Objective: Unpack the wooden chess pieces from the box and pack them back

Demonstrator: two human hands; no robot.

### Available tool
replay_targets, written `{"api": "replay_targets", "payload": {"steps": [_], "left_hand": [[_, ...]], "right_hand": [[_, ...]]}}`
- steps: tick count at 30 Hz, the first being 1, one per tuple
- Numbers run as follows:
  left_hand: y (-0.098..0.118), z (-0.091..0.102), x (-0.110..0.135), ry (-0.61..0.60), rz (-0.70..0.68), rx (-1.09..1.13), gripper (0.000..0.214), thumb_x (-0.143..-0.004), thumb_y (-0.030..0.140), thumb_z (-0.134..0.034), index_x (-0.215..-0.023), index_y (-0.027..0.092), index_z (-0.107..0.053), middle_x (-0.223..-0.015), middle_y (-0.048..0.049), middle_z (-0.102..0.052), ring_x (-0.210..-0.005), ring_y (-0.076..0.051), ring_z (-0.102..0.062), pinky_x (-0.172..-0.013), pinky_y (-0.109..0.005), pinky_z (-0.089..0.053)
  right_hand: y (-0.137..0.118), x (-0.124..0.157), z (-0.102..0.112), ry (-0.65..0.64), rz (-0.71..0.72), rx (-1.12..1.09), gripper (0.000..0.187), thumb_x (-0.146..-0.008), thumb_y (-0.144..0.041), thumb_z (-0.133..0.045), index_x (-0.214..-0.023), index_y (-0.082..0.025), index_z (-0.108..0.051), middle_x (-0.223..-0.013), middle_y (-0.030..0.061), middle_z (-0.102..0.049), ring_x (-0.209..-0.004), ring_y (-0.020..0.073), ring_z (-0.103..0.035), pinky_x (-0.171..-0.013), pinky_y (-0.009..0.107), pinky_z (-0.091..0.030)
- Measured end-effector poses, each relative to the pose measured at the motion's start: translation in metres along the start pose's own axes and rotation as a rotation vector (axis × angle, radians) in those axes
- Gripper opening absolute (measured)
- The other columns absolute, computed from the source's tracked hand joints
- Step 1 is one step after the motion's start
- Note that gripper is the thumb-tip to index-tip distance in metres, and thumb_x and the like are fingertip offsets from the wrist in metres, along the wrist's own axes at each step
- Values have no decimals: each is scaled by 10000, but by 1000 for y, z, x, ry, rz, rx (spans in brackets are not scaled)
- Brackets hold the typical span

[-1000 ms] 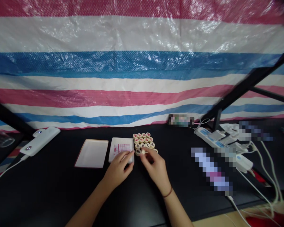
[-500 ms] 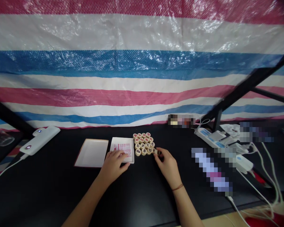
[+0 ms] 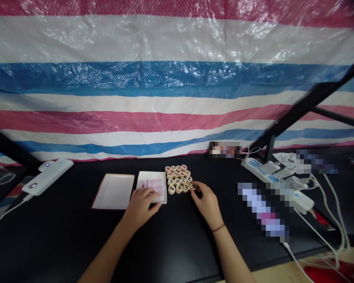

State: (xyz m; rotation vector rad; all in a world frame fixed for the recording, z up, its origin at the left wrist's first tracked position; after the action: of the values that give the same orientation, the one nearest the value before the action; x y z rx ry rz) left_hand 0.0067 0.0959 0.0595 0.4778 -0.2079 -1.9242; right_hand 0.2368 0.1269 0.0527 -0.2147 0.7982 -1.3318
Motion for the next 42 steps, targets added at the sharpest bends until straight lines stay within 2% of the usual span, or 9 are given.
{"api": "replay_targets", "payload": {"steps": [8,16,25,29,32,37,42], "left_hand": [[1,1,1,6,-8,3,212,-829,294,-610,-1027,249,-672,-1044,-37,-681,-992,-216,-598,-923,-403,-433],[2,3,1,38,-15,5,206,-823,285,-608,-1013,256,-681,-1034,-33,-680,-984,-219,-606,-913,-398,-443],[5,0,0,14,10,-23,143,-864,278,-574,-947,237,-683,-989,-40,-675,-955,-212,-610,-849,-369,-460],[10,1,0,39,1,-39,139,-867,256,-564,-927,225,-685,-956,-44,-669,-922,-211,-612,-827,-364,-469],[12,4,0,69,-9,-35,140,-853,291,-578,-921,232,-685,-954,-44,-670,-906,-212,-613,-814,-362,-465],[1,18,-1,153,26,-66,205,-899,296,-491,-925,234,-685,-939,-45,-688,-911,-213,-615,-828,-374,-439],[-18,23,-2,193,91,-146,247,-905,233,-448,-974,231,-685,-1027,-67,-700,-1021,-241,-602,-882,-405,-429]], "right_hand": [[-3,1,-2,-38,24,14,283,-880,-313,-472,-1070,-179,-634,-1017,103,-671,-851,228,-607,-779,372,-497],[4,4,-4,-29,-56,42,224,-842,-326,-490,-982,-184,-591,-787,47,-613,-694,189,-561,-673,306,-472],[1,5,-1,-9,-29,32,246,-856,-350,-489,-1017,-188,-580,-868,69,-627,-741,203,-570,-689,328,-484],[-25,6,14,91,56,45,242,-879,-313,-482,-1065,-179,-560,-1011,110,-615,-905,238,-573,-794,378,-484],[-56,7,12,49,147,-20,180,-908,-255,-449,-1020,-195,-576,-972,98,-619,-922,229,-573,-825,379,-479],[-115,7,-20,-155,389,-71,193,-901,-168,-443,-973,-200,-618,-947,82,-645,-888,212,-579,-824,368,-475],[-142,9,-50,-226,564,-61,207,-877,-124,-468,-1006,-171,-623,-973,83,-654,-938,216,-558,-872,369,-455]]}}
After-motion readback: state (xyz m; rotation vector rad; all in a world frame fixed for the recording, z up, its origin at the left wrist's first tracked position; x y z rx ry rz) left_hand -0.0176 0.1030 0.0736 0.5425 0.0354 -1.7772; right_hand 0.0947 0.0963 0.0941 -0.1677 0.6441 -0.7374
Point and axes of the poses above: each hand's wrist, its own x-axis away from the middle knuckle, its own z-axis out of the back of the hand, y = z × x, the point moved 9 cm from there along -x, towards the middle knuckle
